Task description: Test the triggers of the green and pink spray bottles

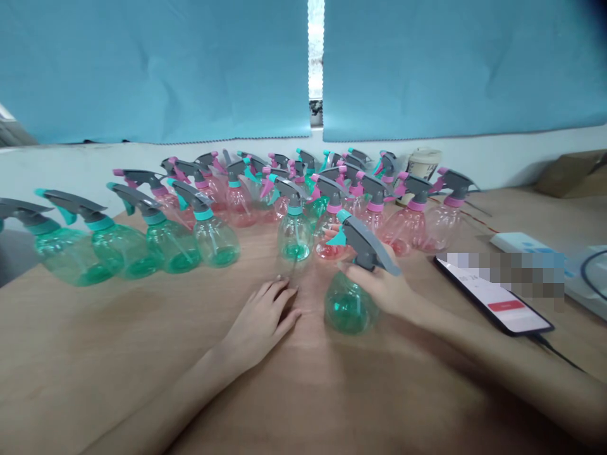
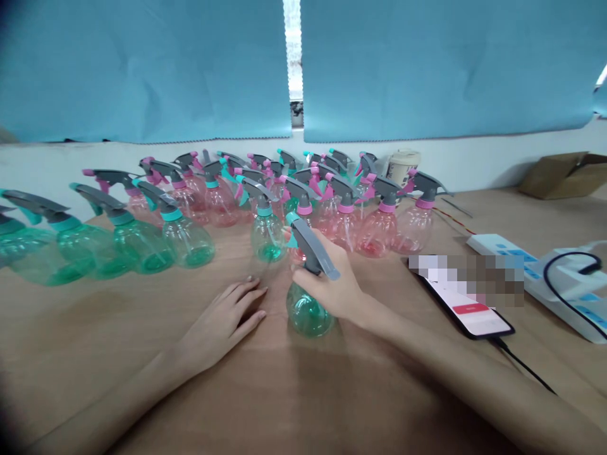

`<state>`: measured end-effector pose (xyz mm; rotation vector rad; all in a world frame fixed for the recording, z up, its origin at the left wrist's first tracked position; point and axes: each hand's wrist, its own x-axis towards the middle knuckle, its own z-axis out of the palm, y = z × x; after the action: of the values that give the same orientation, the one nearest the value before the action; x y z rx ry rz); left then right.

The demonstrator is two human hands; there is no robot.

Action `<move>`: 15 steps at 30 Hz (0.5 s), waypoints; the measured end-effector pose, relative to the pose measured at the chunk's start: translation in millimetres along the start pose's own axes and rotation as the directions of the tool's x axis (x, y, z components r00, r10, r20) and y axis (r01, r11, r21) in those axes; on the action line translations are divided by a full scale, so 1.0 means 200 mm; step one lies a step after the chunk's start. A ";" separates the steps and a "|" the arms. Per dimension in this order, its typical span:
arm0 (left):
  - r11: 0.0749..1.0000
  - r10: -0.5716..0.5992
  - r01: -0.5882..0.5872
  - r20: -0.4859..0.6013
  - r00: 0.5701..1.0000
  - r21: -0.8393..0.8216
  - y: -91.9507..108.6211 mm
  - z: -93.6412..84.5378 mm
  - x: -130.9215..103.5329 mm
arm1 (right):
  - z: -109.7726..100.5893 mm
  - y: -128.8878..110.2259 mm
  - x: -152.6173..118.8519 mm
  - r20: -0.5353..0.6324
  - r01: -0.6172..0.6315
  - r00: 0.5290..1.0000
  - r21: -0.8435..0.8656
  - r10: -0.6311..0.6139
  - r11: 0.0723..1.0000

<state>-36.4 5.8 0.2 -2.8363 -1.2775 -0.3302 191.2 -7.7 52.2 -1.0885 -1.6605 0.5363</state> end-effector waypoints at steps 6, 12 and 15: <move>1.000 -0.006 0.006 0.003 1.000 -0.004 0.00 0.00 -0.01 | -0.01 0.00 0.00 -0.010 0.017 1.000 -0.025 -0.017 1.000; 1.000 -0.003 0.003 -0.009 1.000 -0.006 0.00 0.00 -0.01 | 0.00 0.00 0.00 -0.007 0.000 1.000 -0.034 0.000 0.999; 1.000 -0.002 0.002 -0.004 1.000 -0.006 0.00 0.00 0.00 | 0.00 0.00 0.00 0.007 0.012 1.000 -0.010 -0.012 1.000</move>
<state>-36.1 4.8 -0.3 -2.8379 -1.2804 -0.3402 191.9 -7.3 52.5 -1.0845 -1.6762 0.5248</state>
